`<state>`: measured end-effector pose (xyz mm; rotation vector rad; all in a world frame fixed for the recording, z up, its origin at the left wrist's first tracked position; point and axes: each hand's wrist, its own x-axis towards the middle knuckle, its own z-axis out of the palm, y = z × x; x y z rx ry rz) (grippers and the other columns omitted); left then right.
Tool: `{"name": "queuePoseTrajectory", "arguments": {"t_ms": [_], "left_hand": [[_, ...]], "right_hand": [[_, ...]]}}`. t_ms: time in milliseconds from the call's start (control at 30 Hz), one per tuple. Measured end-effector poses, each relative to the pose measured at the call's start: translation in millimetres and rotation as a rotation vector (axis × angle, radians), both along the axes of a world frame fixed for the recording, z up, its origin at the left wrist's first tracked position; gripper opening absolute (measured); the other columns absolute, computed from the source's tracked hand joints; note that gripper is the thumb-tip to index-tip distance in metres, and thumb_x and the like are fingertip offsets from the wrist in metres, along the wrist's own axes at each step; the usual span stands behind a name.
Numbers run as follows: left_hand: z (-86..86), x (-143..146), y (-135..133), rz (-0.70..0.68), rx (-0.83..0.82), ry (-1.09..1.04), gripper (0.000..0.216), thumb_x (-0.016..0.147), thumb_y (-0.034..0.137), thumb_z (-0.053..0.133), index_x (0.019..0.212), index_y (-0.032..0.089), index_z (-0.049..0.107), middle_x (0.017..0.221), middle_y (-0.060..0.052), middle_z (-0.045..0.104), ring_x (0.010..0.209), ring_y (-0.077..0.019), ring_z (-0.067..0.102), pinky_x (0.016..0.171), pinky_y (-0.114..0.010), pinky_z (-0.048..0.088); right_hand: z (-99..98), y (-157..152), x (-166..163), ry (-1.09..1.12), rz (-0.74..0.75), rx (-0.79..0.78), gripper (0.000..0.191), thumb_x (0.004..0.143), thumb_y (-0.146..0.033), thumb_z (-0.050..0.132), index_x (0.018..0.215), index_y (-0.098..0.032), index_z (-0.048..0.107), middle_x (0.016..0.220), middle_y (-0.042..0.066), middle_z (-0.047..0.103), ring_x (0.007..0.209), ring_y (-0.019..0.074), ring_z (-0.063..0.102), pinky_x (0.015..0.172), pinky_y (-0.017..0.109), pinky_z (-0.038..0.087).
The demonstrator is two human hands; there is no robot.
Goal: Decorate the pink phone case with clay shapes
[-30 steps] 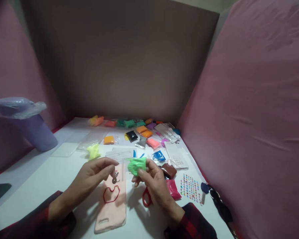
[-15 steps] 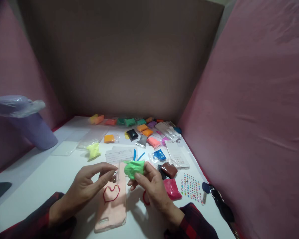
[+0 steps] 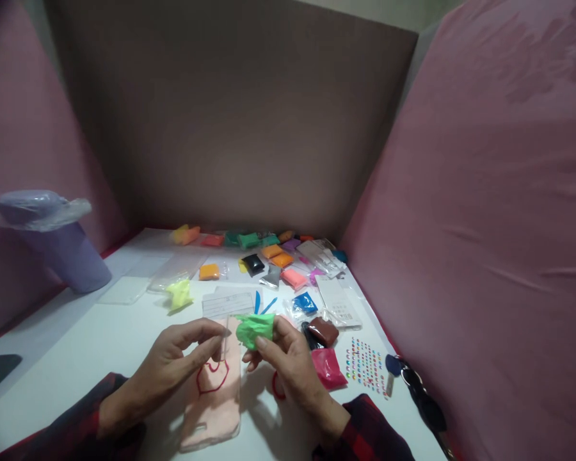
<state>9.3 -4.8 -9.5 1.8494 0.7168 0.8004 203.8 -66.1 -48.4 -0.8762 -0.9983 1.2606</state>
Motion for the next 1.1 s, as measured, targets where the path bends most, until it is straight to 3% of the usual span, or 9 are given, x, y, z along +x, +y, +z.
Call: {"name": "queuePoseTrajectory", "arguments": {"t_ms": [433,633,1100], "left_hand": [[-0.8,1.0,-0.2,-0.016,-0.019,0.005,0.026,0.091,0.036,0.051,0.077,0.017,0.064,0.066,0.000,0.059,0.063,-0.0143,0.053,0.061,-0.027,0.043],[-1.6,-0.3,0.9,0.013,-0.006,-0.004,0.023,0.091,0.035,0.052,0.088,0.018,0.067,0.069,0.000,0.061,0.065,-0.0150,0.056,0.063,-0.027,0.045],[-1.5,-0.6,0.3,0.001,-0.040,-0.020,0.021,0.090,0.035,0.055,0.085,0.018,0.067,0.066,0.000,0.060,0.062,-0.0139,0.054,0.061,-0.026,0.043]], "right_hand": [[-3.2,0.0,1.8,-0.032,0.026,0.008,0.023,0.085,-0.033,0.069,0.101,-0.018,0.065,0.084,0.003,0.066,0.067,0.0147,0.063,0.062,0.027,0.050],[4.8,-2.8,-3.2,0.004,-0.058,-0.020,0.025,0.082,-0.036,0.072,0.097,-0.018,0.065,0.083,0.002,0.065,0.067,0.0150,0.063,0.059,0.026,0.050],[2.2,-0.7,-1.2,-0.025,-0.026,0.005,0.023,0.084,-0.035,0.070,0.097,-0.018,0.065,0.080,0.002,0.066,0.066,0.0138,0.063,0.060,0.025,0.049]]}}
